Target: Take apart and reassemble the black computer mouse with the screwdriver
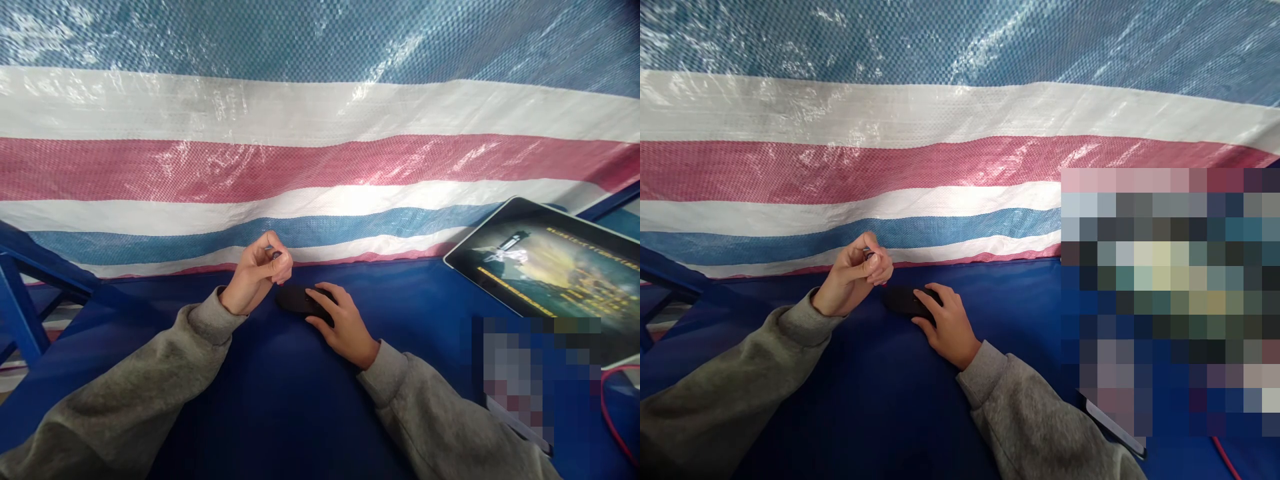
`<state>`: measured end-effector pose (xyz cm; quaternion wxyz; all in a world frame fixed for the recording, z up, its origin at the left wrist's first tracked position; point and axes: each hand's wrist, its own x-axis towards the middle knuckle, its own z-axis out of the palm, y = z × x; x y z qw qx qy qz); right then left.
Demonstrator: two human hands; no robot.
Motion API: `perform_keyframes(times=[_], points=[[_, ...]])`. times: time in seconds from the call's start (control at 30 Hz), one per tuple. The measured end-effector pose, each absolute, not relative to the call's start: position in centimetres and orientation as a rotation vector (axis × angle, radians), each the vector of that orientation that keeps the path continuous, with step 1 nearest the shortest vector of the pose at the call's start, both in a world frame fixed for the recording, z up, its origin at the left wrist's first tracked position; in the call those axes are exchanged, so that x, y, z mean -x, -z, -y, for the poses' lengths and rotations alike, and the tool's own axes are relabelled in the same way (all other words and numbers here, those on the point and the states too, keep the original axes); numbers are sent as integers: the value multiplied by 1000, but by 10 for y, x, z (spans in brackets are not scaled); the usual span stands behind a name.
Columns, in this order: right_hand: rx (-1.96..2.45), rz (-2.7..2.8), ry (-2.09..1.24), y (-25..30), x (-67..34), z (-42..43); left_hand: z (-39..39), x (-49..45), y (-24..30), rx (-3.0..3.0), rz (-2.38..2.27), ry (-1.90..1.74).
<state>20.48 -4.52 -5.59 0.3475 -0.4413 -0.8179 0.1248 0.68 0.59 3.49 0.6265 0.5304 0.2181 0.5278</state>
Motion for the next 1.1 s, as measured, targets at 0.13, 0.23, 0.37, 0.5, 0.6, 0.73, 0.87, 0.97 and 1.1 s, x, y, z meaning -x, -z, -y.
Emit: perform_keyframes(times=[0.13, 0.23, 0.37, 0.5, 0.6, 0.73, 0.87, 0.97, 1.1], points=[[1148, 2121, -328, 56, -205, 45, -5, -6, -40, -1126, -511, -1190], [1157, 2117, -335, 56, -205, 45, -6, -4, -42, -1068, -523, -1189], [1162, 2102, -341, 56, -205, 45, -6, -3, -41, -1056, -534, -1208], [1164, 2095, -337, 57, -204, 45, -6, -4, -41, -1069, -528, -1212], [1174, 2095, -328, 56, -204, 45, -7, -5, -41, -1074, -531, -1218], [1170, 2099, -331, 55, -205, 45, -7, -4, -38, -1133, -541, -1232], [1172, 2097, -328, 55, -205, 45, -8, -4, -36, -1211, -563, -1292], [1173, 2099, -320, 56, -205, 44, -9, -4, -36, -1200, -564, -1306], [1167, 2100, -317, 56, -205, 44, -8, -5, -37, -1169, -502, -1249]])
